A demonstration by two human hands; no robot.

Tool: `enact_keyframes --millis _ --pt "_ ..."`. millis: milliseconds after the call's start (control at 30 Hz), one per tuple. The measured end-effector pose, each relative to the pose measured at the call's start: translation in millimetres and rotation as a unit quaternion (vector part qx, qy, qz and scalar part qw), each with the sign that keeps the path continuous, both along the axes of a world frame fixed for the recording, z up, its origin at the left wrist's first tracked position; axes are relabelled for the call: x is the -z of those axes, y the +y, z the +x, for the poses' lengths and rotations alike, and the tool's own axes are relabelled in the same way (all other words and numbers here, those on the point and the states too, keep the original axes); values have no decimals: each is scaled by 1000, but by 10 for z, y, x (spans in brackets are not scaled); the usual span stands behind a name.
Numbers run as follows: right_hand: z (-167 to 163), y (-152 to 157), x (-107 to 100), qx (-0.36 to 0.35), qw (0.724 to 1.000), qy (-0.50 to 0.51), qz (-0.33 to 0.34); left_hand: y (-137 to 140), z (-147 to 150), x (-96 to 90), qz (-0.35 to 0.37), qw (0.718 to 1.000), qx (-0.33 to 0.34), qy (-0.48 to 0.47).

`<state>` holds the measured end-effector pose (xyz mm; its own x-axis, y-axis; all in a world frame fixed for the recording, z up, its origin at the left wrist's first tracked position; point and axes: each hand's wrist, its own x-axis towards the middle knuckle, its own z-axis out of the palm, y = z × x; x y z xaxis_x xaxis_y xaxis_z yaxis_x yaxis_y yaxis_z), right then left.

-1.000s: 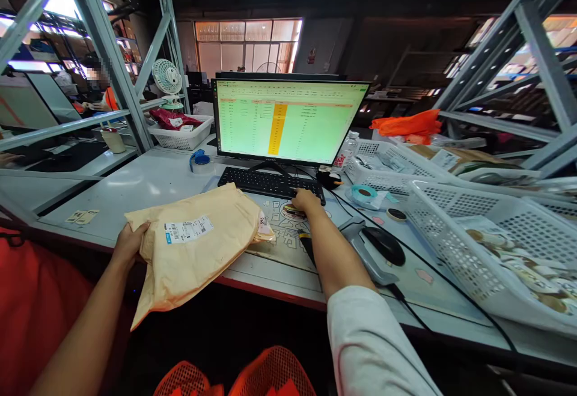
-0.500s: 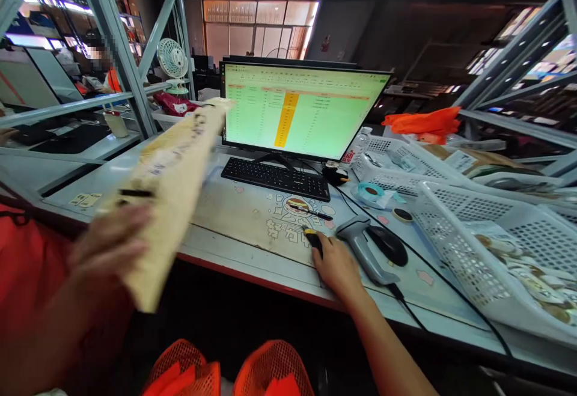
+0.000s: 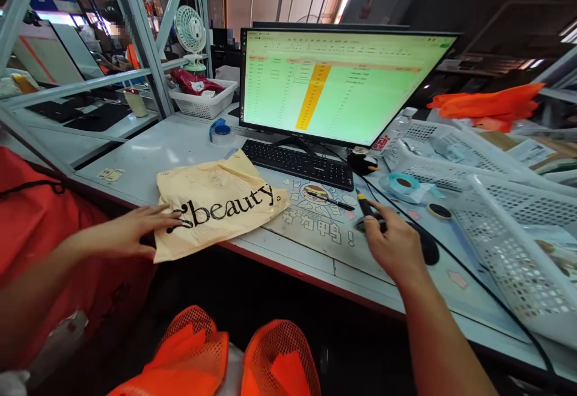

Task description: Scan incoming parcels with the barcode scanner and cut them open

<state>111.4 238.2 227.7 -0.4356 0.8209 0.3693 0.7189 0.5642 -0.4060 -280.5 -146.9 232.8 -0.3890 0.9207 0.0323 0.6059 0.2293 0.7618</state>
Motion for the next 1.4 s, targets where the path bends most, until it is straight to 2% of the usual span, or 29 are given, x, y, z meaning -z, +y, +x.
enact_keyframes --millis 67,100,167,200,233,300,367,433,500,600,800,967,1067,1133,1200,1267,1333,1400 --pt "-209 -113 -75 -44 999 13 -16 87 1 -243 -29 995 -74 -57" --pt "-354 -184 -104 -77 997 21 -18 204 45 -318 -16 993 -93 -75" --pt "-686 -345 -142 -159 987 36 -1 549 166 -334 79 985 -123 -95" --pt "-852 -429 -149 -201 978 42 14 749 217 -276 128 979 -135 -88" --pt "-1005 -511 -150 -241 969 49 28 945 250 -184 142 979 -142 -38" --pt "-1238 -647 -134 -304 950 55 41 1272 248 51 94 975 -160 118" --pt "-1357 -728 -106 -338 939 52 39 1465 180 269 23 952 -194 234" --pt "-1392 -757 -80 -353 934 47 33 1523 104 406 -16 936 -211 280" --pt "-1396 -759 -65 -361 931 42 28 1493 72 456 -12 933 -210 291" --pt "-1433 -767 -68 -378 925 26 29 1391 116 450 22 929 -203 310" --pt "-1553 -882 -80 -407 907 -90 62 1259 228 533 148 913 -122 359" --pt "-1585 -1094 -59 -389 900 -158 114 1278 275 564 172 917 -94 347" --pt "-1508 -1065 -98 -331 911 -217 119 1255 307 557 175 914 -58 361" --pt "-1312 -857 -164 -243 933 -238 117 1187 289 561 163 910 -47 378" --pt "-983 -521 -227 -125 955 -250 103 1090 233 555 146 908 -56 389" --pt "-599 -174 -232 -21 963 -258 81 1004 174 509 125 912 -60 386" --pt "-279 52 -135 13 971 -222 83 977 159 394 100 926 -36 363" --pt "-112 98 53 -3 977 -198 76 1034 214 214 60 943 -2 327"
